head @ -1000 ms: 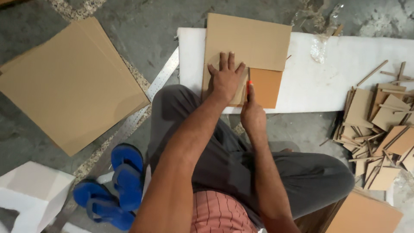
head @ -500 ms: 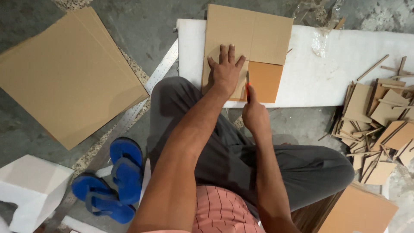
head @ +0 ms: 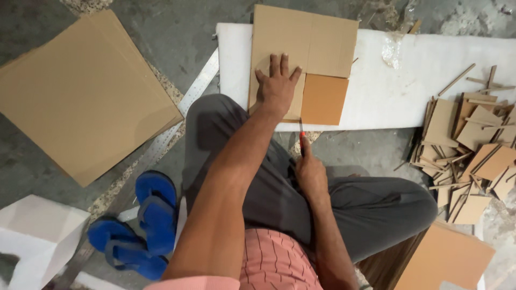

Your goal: The person sits on the floor and uses a utility knife to cut rectangular pieces of cardboard placed on a white foam board. They repeatedly score and snap the cardboard, separating smaller pieces and stacking them aside.

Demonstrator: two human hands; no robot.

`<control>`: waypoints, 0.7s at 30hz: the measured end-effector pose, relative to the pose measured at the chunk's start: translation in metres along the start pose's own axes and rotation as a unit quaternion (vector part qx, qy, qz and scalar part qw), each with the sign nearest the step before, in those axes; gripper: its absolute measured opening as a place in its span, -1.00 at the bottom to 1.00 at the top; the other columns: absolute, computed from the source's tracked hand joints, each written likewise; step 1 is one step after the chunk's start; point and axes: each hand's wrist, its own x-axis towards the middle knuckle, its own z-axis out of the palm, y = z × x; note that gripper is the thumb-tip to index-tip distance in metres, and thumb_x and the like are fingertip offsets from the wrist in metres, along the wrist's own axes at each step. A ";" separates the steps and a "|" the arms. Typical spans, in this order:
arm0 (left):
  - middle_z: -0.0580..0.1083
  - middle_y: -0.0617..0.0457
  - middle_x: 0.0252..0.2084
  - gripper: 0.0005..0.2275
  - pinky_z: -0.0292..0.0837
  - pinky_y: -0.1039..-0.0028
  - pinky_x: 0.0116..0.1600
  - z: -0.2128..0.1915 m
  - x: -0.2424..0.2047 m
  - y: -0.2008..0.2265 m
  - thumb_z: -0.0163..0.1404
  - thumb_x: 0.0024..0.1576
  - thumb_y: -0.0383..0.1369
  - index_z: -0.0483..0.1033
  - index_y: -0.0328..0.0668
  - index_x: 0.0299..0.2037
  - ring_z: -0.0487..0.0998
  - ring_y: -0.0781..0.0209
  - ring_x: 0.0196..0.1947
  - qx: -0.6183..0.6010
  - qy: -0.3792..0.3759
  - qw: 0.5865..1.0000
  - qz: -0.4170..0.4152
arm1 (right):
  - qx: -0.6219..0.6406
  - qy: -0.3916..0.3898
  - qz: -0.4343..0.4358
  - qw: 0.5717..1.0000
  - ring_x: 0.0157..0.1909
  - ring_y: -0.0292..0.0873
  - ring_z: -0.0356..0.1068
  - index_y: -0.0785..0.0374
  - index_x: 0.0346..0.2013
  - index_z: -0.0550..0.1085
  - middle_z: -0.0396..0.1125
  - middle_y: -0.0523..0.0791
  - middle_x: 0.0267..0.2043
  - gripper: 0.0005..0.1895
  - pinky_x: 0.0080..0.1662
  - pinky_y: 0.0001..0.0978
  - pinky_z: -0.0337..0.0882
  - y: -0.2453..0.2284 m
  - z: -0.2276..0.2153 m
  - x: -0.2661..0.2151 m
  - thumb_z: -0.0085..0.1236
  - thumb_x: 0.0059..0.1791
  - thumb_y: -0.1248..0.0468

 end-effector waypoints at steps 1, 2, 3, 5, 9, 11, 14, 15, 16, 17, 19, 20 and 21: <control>-0.18 -0.10 0.58 -0.41 0.09 -0.52 0.26 -0.001 0.001 0.000 -0.11 0.26 -0.31 -0.01 0.32 0.51 -0.18 -0.30 0.53 0.000 -0.003 1.000 0.001 | 0.009 0.004 0.003 1.000 -0.16 0.48 0.39 -0.17 0.49 0.04 0.42 0.34 -0.26 -0.31 -0.07 0.31 0.33 0.000 0.001 -0.002 -0.11 0.05 0.24; -0.19 -0.09 0.58 -0.40 0.08 -0.52 0.26 -0.002 0.001 0.000 -0.10 0.25 -0.32 -0.01 0.33 0.51 -0.18 -0.30 0.52 0.001 -0.005 1.000 0.001 | 0.008 0.001 0.006 1.000 -0.15 0.48 0.39 -0.18 0.49 0.03 0.42 0.34 -0.25 -0.30 -0.07 0.32 0.33 0.001 0.002 -0.005 -0.12 0.05 0.25; -0.19 -0.10 0.58 -0.40 0.08 -0.52 0.26 -0.004 0.002 0.000 -0.10 0.24 -0.32 -0.02 0.33 0.51 -0.18 -0.31 0.52 -0.001 -0.008 1.000 0.003 | 0.005 -0.001 0.007 1.000 -0.15 0.48 0.40 -0.19 0.50 0.03 0.42 0.34 -0.23 -0.29 -0.06 0.32 0.34 0.002 0.001 -0.007 -0.13 0.04 0.26; -0.20 -0.12 0.58 -0.39 0.07 -0.52 0.26 -0.007 0.001 -0.001 -0.09 0.23 -0.31 -0.02 0.33 0.51 -0.19 -0.32 0.52 -0.005 -0.016 1.000 0.006 | -0.014 -0.014 0.012 1.000 -0.15 0.48 0.40 -0.22 0.51 0.00 0.42 0.34 -0.22 -0.29 -0.07 0.33 0.35 0.006 0.002 -0.016 -0.14 0.06 0.24; -0.20 -0.14 0.59 -0.39 0.07 -0.51 0.28 -0.016 -0.004 -0.002 -0.07 0.25 -0.30 -0.02 0.30 0.51 -0.19 -0.33 0.53 -0.016 -0.013 1.000 0.012 | -0.012 -0.016 0.034 0.999 -0.20 0.47 0.41 -0.25 0.52 -0.07 0.42 0.35 -0.26 -0.25 -0.11 0.32 0.37 0.010 -0.004 -0.026 -0.11 0.06 0.21; -0.19 -0.15 0.59 -0.40 0.08 -0.53 0.28 -0.021 -0.008 -0.003 -0.03 0.26 -0.30 0.00 0.30 0.50 -0.18 -0.35 0.53 -0.013 -0.006 1.000 0.008 | 0.022 0.018 0.017 0.999 -0.23 0.46 0.42 -0.22 0.53 -0.08 0.42 0.34 -0.29 -0.24 -0.16 0.31 0.37 0.007 -0.008 -0.018 -0.10 0.06 0.23; -0.25 -0.19 0.59 -0.07 0.06 -0.40 0.28 -0.028 -0.013 -0.004 0.24 -0.02 -0.29 -0.12 0.22 0.55 -0.24 -0.35 0.52 0.010 -0.083 0.996 0.028 | 0.052 0.079 -0.037 0.995 -0.29 0.45 0.41 -0.15 0.53 -0.07 0.43 0.31 -0.32 -0.25 -0.23 0.30 0.37 -0.003 -0.011 0.015 -0.08 0.08 0.26; -0.25 -0.17 0.59 -0.09 0.06 -0.43 0.28 -0.031 -0.012 -0.003 0.23 -0.01 -0.30 -0.10 0.25 0.53 -0.23 -0.35 0.52 0.003 -0.066 0.998 0.024 | 0.043 0.088 -0.049 0.994 -0.30 0.43 0.42 -0.15 0.54 -0.07 0.43 0.30 -0.33 -0.24 -0.24 0.29 0.37 -0.007 -0.012 0.032 -0.06 0.08 0.26; -0.24 -0.16 0.58 -0.12 0.06 -0.46 0.28 -0.033 -0.012 -0.003 0.23 0.00 -0.30 -0.07 0.27 0.52 -0.23 -0.35 0.52 -0.004 -0.050 0.999 0.020 | 0.035 0.097 -0.061 0.993 -0.32 0.42 0.42 -0.14 0.54 -0.08 0.42 0.29 -0.34 -0.22 -0.25 0.28 0.37 -0.010 -0.013 0.046 -0.04 0.07 0.27; -0.23 -0.14 0.58 -0.14 0.06 -0.49 0.28 -0.034 -0.012 -0.003 0.23 0.01 -0.31 -0.05 0.29 0.50 -0.22 -0.35 0.53 -0.012 -0.033 0.999 0.015 | 0.030 0.092 -0.051 0.994 -0.31 0.42 0.42 -0.13 0.54 -0.08 0.43 0.30 -0.34 -0.23 -0.25 0.28 0.36 -0.012 -0.012 0.059 -0.05 0.07 0.26; -0.23 -0.15 0.59 -0.12 0.05 -0.48 0.29 -0.034 -0.012 -0.004 0.24 -0.01 -0.29 -0.06 0.27 0.52 -0.22 -0.34 0.53 -0.010 -0.051 0.999 0.015 | 0.020 0.080 -0.032 0.996 -0.30 0.41 0.42 -0.11 0.55 -0.09 0.43 0.31 -0.32 -0.23 -0.23 0.28 0.35 -0.015 -0.009 0.081 -0.05 0.09 0.25; -0.23 -0.16 0.59 -0.11 0.05 -0.48 0.29 -0.032 -0.011 -0.004 0.24 -0.01 -0.28 -0.06 0.25 0.52 -0.23 -0.34 0.54 -0.009 -0.061 0.998 0.015 | 0.025 0.116 -0.078 0.990 -0.28 0.41 0.42 -0.09 0.54 -0.07 0.43 0.31 -0.22 -0.26 -0.25 0.27 0.36 -0.016 -0.007 0.089 -0.05 0.10 0.25; -0.23 -0.16 0.59 -0.13 0.05 -0.48 0.29 -0.029 -0.011 -0.004 0.23 0.00 -0.28 -0.06 0.26 0.52 -0.23 -0.34 0.53 -0.007 -0.055 0.998 0.015 | 0.030 0.149 -0.123 0.981 -0.26 0.42 0.43 -0.06 0.53 -0.05 0.42 0.31 -0.12 -0.28 -0.27 0.26 0.37 -0.016 -0.004 0.093 -0.06 0.11 0.25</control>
